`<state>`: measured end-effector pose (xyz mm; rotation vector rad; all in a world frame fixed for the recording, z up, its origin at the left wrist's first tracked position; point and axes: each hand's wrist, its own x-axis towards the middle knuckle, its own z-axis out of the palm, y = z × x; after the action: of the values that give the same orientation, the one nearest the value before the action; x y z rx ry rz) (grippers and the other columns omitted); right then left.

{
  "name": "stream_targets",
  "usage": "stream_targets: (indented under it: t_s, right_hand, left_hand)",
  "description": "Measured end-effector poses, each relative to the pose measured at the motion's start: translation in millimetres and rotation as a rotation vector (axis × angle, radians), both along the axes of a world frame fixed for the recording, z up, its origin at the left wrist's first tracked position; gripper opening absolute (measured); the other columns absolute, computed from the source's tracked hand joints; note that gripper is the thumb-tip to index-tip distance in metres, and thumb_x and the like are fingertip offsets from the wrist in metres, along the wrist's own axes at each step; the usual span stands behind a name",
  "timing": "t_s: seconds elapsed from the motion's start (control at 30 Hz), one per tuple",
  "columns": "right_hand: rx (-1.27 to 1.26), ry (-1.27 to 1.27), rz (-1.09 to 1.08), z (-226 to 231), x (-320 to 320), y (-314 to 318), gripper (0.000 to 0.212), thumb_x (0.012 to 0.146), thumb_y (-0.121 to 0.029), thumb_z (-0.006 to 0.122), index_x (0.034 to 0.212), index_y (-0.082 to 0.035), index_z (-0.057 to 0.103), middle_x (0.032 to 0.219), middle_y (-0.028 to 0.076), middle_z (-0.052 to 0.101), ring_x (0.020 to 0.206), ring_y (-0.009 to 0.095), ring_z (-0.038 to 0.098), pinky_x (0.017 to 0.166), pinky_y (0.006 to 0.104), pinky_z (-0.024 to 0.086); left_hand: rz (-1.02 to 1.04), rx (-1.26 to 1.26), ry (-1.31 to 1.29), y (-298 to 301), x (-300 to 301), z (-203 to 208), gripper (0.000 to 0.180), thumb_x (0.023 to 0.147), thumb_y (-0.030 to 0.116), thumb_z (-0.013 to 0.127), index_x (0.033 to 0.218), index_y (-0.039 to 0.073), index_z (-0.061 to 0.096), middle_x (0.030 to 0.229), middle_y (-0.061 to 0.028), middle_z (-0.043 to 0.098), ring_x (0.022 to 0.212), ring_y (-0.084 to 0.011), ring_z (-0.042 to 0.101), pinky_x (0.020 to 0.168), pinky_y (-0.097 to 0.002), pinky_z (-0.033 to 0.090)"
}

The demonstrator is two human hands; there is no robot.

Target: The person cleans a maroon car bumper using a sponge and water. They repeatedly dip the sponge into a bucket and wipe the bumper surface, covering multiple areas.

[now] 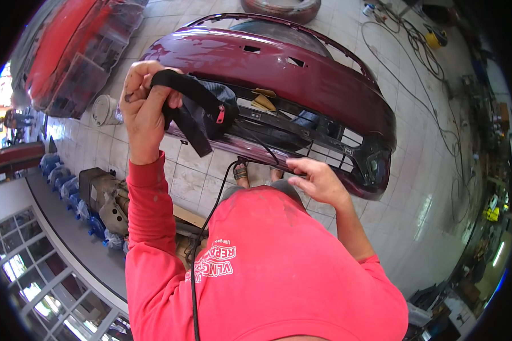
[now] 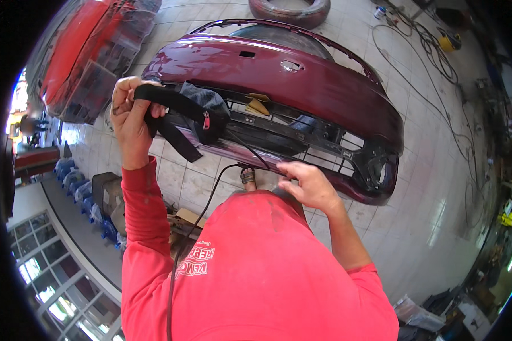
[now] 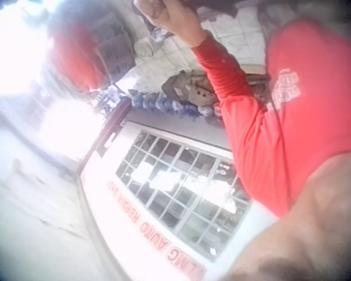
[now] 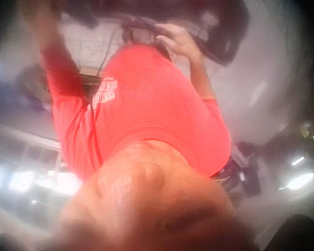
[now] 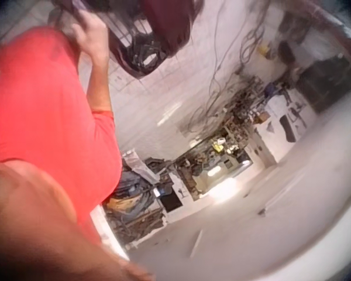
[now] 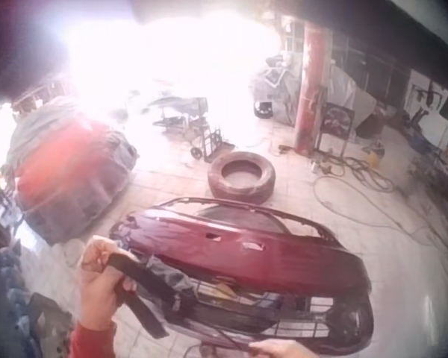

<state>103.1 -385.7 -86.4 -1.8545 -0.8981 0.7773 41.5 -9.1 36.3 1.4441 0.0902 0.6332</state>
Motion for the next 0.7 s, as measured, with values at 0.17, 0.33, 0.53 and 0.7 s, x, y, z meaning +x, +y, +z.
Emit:
stream_targets:
  t_s: [0.17, 0.33, 0.53, 0.7]
  right_hand:
    - [0.337, -0.355, 0.006, 54.9, 53.4, 96.9, 0.080, 0.086, -0.024, 0.087, 0.156, -0.007, 0.052, 0.151, 0.015, 0.060, 0.130, 0.029, 0.062, 0.093, 0.0366, 0.055]
    - [0.417, -0.520, 0.158, 70.1, 85.9, 201.0, 0.086, 0.089, -0.048, 0.081, 0.153, 0.001, 0.050, 0.151, 0.023, 0.058, 0.138, 0.040, 0.056, 0.114, 0.0459, 0.046]
    - [0.656, -0.368, -0.064, 75.8, 36.1, 250.2, 0.024, 0.095, -0.025, 0.074, 0.105, -0.003, 0.078, 0.107, 0.017, 0.076, 0.097, 0.040, 0.072, 0.087, 0.0458, 0.057]
    - [0.754, -0.255, -0.119, 113.3, 4.9, 264.2, 0.018, 0.090, -0.016, 0.077, 0.099, 0.000, 0.078, 0.095, 0.018, 0.075, 0.089, 0.037, 0.073, 0.079, 0.0426, 0.057]
  left_hand:
    - [-0.069, 0.195, -0.002, -1.4, 1.8, 25.3, 0.011, 0.105, 0.006, 0.065, 0.113, 0.003, 0.058, 0.101, -0.0136, 0.072, 0.070, -0.0094, 0.056, 0.066, -0.0249, 0.047]
    - [0.021, 0.329, -0.066, -10.2, 12.6, 56.5, 0.012, 0.104, 0.006, 0.066, 0.113, 0.004, 0.059, 0.101, -0.0153, 0.075, 0.070, -0.0089, 0.056, 0.064, -0.0241, 0.047]
    - [0.163, 0.154, -0.297, 11.0, -22.3, 69.4, 0.016, 0.101, -0.003, 0.068, 0.115, 0.000, 0.061, 0.095, -0.0071, 0.071, 0.069, -0.0108, 0.061, 0.064, -0.0251, 0.051]
    - [0.235, 0.036, -0.424, 10.2, -61.9, 75.2, 0.017, 0.106, 0.007, 0.063, 0.122, 0.000, 0.062, 0.111, -0.0205, 0.074, 0.073, -0.0164, 0.064, 0.071, -0.0330, 0.056]
